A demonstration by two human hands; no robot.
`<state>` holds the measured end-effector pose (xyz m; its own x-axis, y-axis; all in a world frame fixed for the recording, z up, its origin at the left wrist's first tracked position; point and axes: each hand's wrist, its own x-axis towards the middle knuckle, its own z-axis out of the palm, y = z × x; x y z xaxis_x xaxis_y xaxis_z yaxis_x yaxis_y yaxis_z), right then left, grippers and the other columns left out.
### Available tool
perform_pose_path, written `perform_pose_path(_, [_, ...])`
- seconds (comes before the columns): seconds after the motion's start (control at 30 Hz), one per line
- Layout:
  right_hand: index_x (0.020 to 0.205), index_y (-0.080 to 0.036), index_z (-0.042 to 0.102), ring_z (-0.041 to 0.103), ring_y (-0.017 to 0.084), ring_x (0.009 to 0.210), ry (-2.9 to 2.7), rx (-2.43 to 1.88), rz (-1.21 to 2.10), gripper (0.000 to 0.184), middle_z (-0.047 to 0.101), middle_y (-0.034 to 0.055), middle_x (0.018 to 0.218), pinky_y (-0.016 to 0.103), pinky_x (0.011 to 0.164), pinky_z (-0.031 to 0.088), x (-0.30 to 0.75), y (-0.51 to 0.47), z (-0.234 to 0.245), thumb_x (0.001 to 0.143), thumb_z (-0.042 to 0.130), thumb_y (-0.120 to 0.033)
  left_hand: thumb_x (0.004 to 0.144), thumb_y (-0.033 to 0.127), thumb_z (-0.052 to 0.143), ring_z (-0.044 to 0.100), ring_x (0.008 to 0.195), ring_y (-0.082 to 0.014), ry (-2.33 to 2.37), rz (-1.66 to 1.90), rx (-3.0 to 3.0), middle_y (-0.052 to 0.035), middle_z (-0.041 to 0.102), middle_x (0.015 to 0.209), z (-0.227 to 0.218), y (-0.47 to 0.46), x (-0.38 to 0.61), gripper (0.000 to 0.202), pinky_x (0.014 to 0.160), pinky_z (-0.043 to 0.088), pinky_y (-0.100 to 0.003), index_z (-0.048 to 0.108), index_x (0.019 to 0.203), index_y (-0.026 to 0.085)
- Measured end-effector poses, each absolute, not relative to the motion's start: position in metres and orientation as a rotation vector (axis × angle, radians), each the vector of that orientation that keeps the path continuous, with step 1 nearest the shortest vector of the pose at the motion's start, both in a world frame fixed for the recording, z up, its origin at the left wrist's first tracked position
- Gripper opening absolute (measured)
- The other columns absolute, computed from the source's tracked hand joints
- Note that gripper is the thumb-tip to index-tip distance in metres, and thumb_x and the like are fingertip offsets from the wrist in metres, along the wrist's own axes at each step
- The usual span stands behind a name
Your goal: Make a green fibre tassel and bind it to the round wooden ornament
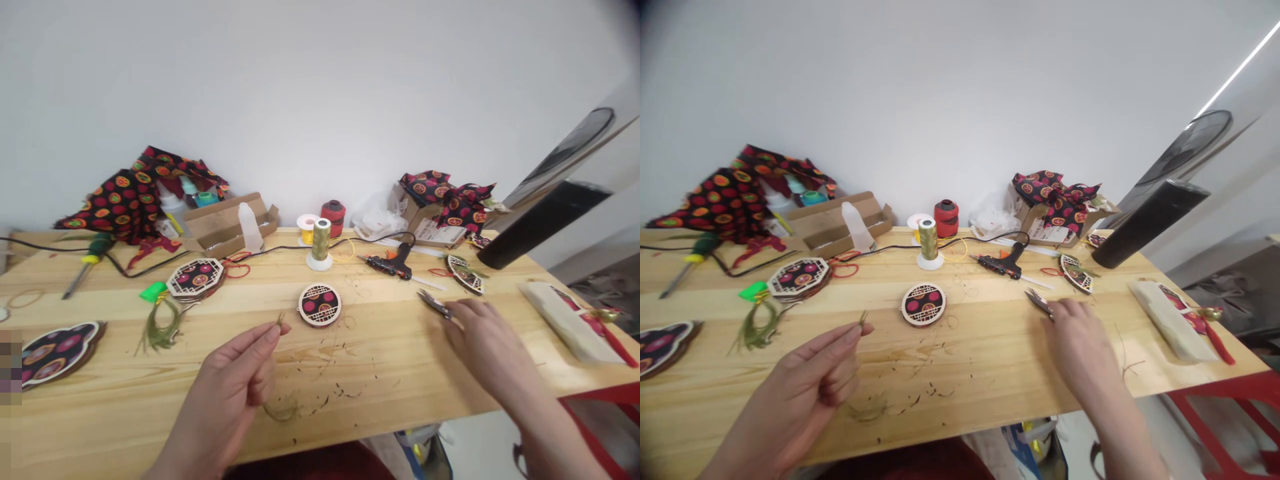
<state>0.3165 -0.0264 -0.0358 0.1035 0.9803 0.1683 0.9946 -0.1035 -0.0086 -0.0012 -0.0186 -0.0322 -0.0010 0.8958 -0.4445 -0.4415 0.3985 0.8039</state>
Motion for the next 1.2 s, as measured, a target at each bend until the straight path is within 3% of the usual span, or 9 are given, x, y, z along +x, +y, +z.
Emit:
perform_pose_path(0.1, [0.094,-0.015,0.063,0.052,0.022,0.091,-2.169,-1.698,0.202,0.016,0.061,0.0090,0.093,0.035,0.081,0.043,0.262,-0.028,-0.034,0.086,0.049,-0.018,0.069,0.028,0.071,0.018,0.041,-0.0038,1.131,1.118,0.527,0.0111,0.024,0.045,-0.034,-0.019,-0.001,0.018,0.037,0.018,-0.015,0.069,0.081,0.015])
perform_pose_path(0.2, [0.085,-0.018,0.061,0.048,0.018,0.085,-2.305,-1.426,0.491,0.015,0.058,0.0046,0.084,0.030,0.074,0.042,0.211,-0.030,-0.036,0.085,0.049,-0.010,0.069,0.030,0.071,0.018,0.041,-0.0038,1.148,1.107,0.538,0.0110,0.024,0.045,-0.034,-0.019,0.000,0.019,0.037,0.018,-0.015,0.070,0.081,0.014])
perform_pose_path(0.33, [0.074,-0.017,0.055,0.044,0.018,0.086,-2.528,-1.319,0.386,0.013,0.056,0.0044,0.084,0.032,0.076,0.037,0.182,-0.028,-0.037,0.084,0.051,-0.010,0.069,0.030,0.071,0.019,0.041,-0.0040,1.157,1.109,0.551,0.0108,0.026,0.044,-0.030,-0.017,0.003,0.019,0.037,0.018,-0.015,0.070,0.079,0.014])
perform_pose_path(0.63, [0.074,-0.016,0.054,0.042,0.021,0.082,-2.747,-1.163,0.161,0.009,0.056,0.0060,0.078,0.035,0.073,0.035,0.178,-0.024,-0.046,0.081,0.053,-0.011,0.067,0.030,0.072,0.019,0.041,-0.0040,1.158,1.135,0.547,0.0105,0.027,0.044,-0.028,-0.017,0.006,0.020,0.037,0.018,-0.015,0.070,0.078,0.014])
perform_pose_path(0.7, [0.073,-0.016,0.055,0.043,0.020,0.082,-2.627,-1.218,0.264,0.011,0.057,0.0062,0.078,0.034,0.074,0.036,0.177,-0.025,-0.049,0.081,0.051,-0.009,0.067,0.031,0.072,0.019,0.041,-0.0040,1.156,1.135,0.553,0.0105,0.027,0.043,-0.028,-0.017,0.007,0.020,0.037,0.018,-0.016,0.070,0.078,0.014])
perform_pose_path(0.83, [0.070,-0.017,0.056,0.047,0.016,0.081,-2.036,-1.328,0.779,0.016,0.056,0.0021,0.076,0.027,0.073,0.038,0.179,-0.027,-0.048,0.081,0.051,-0.006,0.068,0.032,0.071,0.019,0.042,-0.0047,1.155,1.114,0.551,0.0107,0.026,0.044,-0.032,-0.018,0.012,0.021,0.038,0.018,-0.016,0.070,0.080,0.015])
perform_pose_path(0.93, [0.068,-0.016,0.057,0.046,0.012,0.067,-1.511,-1.358,1.199,0.011,0.052,-0.0013,0.068,0.023,0.063,0.037,0.181,-0.028,-0.043,0.078,0.058,-0.018,0.069,0.033,0.071,0.018,0.042,-0.0051,1.167,1.080,0.551,0.0107,0.025,0.044,-0.036,-0.020,0.017,0.022,0.038,0.018,-0.017,0.070,0.081,0.015])
perform_pose_path(1.0, [0.067,-0.015,0.057,0.040,0.009,0.057,-1.210,-1.317,1.440,0.017,0.048,-0.0033,0.060,0.021,0.056,0.034,0.179,-0.029,-0.039,0.075,0.062,-0.029,0.069,0.034,0.070,0.018,0.042,-0.0054,1.169,1.053,0.571,0.0106,0.026,0.043,-0.038,-0.021,0.021,0.021,0.038,0.018,-0.017,0.070,0.080,0.015])
perform_pose_path(1.2, [0.066,-0.014,0.061,0.042,0.009,0.059,-0.801,-1.110,1.530,0.024,0.052,-0.0022,0.060,0.021,0.060,0.036,0.165,-0.028,-0.036,0.068,0.070,-0.036,0.071,0.035,0.069,0.017,0.044,-0.0062,1.139,1.077,0.593,0.0104,0.026,0.043,-0.035,-0.020,0.032,0.019,0.039,0.018,-0.018,0.069,0.076,0.016])
